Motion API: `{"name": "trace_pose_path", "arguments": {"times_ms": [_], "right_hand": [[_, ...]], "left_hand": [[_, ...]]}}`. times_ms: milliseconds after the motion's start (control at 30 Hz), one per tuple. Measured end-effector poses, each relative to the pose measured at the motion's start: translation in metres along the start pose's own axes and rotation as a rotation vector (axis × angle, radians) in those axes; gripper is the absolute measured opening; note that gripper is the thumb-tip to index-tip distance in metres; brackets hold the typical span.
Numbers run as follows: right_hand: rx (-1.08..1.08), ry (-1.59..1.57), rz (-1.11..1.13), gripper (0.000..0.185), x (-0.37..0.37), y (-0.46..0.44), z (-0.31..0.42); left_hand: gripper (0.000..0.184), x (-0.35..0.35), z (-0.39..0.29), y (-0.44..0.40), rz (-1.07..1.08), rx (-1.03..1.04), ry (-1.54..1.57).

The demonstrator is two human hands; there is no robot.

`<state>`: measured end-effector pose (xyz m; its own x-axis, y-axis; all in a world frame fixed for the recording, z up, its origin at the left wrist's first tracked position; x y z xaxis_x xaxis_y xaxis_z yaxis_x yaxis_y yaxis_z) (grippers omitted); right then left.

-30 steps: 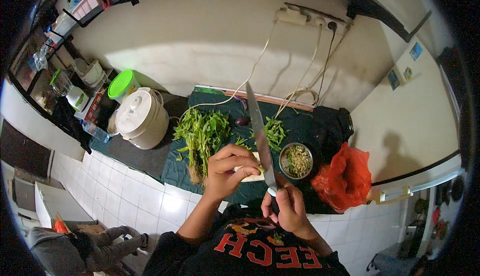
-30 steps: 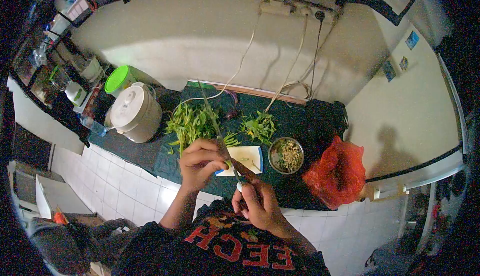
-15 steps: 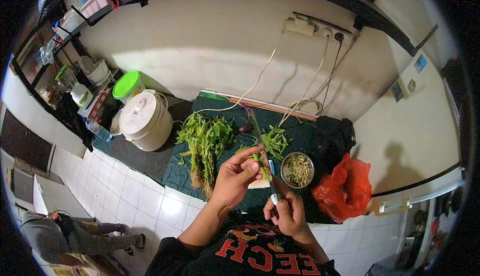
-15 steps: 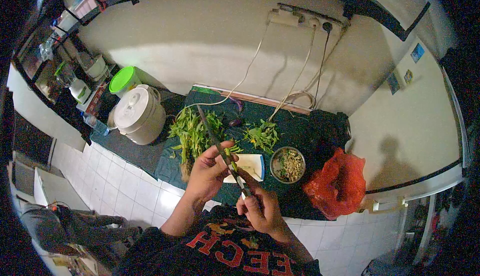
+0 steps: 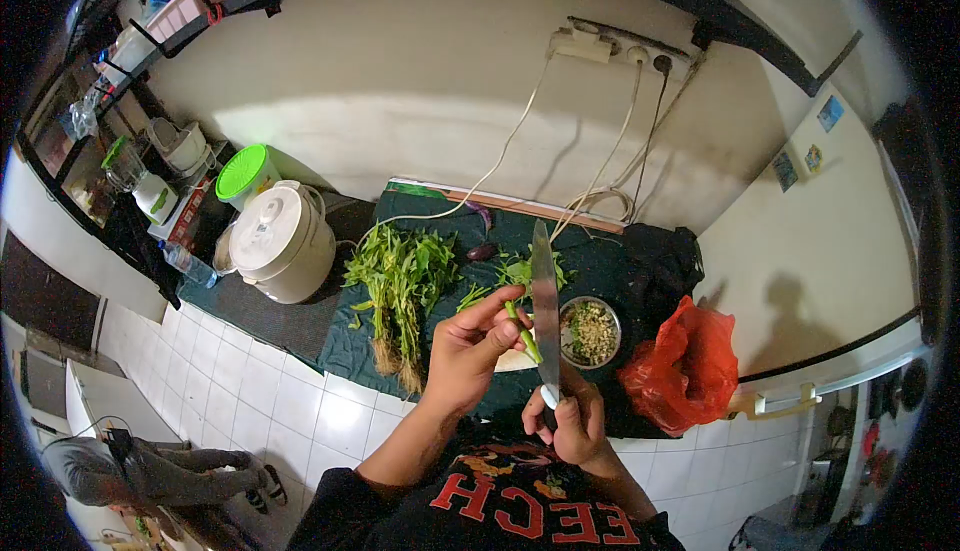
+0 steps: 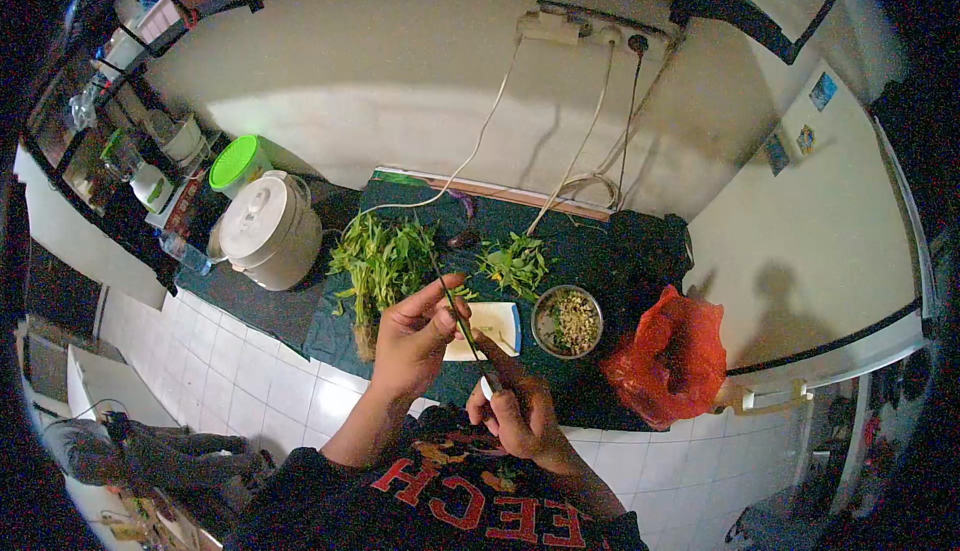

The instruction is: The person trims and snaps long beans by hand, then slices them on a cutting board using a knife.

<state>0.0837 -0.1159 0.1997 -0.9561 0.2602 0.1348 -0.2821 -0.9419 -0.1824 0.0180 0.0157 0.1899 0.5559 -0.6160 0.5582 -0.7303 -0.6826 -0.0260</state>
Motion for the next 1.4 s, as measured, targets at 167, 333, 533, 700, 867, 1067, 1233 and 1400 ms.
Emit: {"name": "trace_pose_path", "arguments": {"times_ms": [167,333,533,700,867,1067,1233,1400], "right_hand": [[-0.005,0.026,-0.035,0.074,0.0,0.001,0.002],[-0.046,-0.002,-0.027,0.074,-0.001,0.002,-0.001],[-0.066,-0.021,-0.029,0.073,0.002,0.002,0.003],[-0.079,-0.014,-0.026,0.072,0.0,0.002,0.003],[-0.125,0.006,-0.032,0.069,-0.002,0.001,0.004],[-0.125,0.018,-0.051,0.065,-0.006,0.002,0.004],[-0.019,-0.018,-0.042,0.069,-0.006,0.002,0.008],[0.002,-0.046,-0.022,0.074,-0.007,0.004,0.006]], "left_hand": [[0.053,0.003,0.0,0.001,0.007,0.021,-0.01],[0.053,0.004,0.0,0.003,0.016,0.022,-0.015],[0.042,0.002,-0.002,0.003,0.032,0.069,-0.009],[0.042,0.004,0.0,0.003,0.042,0.033,-0.017],[0.043,0.005,0.002,0.002,0.079,0.038,-0.034],[0.044,0.007,0.009,-0.001,0.087,-0.017,-0.045],[0.043,0.009,0.012,-0.004,0.094,-0.068,-0.059],[0.043,0.01,0.007,-0.006,0.093,-0.032,-0.108]]}}
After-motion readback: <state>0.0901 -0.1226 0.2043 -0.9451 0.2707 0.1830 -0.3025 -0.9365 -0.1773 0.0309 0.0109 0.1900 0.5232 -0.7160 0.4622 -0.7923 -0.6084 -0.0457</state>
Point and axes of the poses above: each hand's wrist, its own y-axis away from the middle knuckle, its own x-axis out of the palm, z = x × y, the point moved 6 cm from there along -y, towards the middle knuckle, and after that the axes turned 2 degrees about -x, right-handed, at the moved point
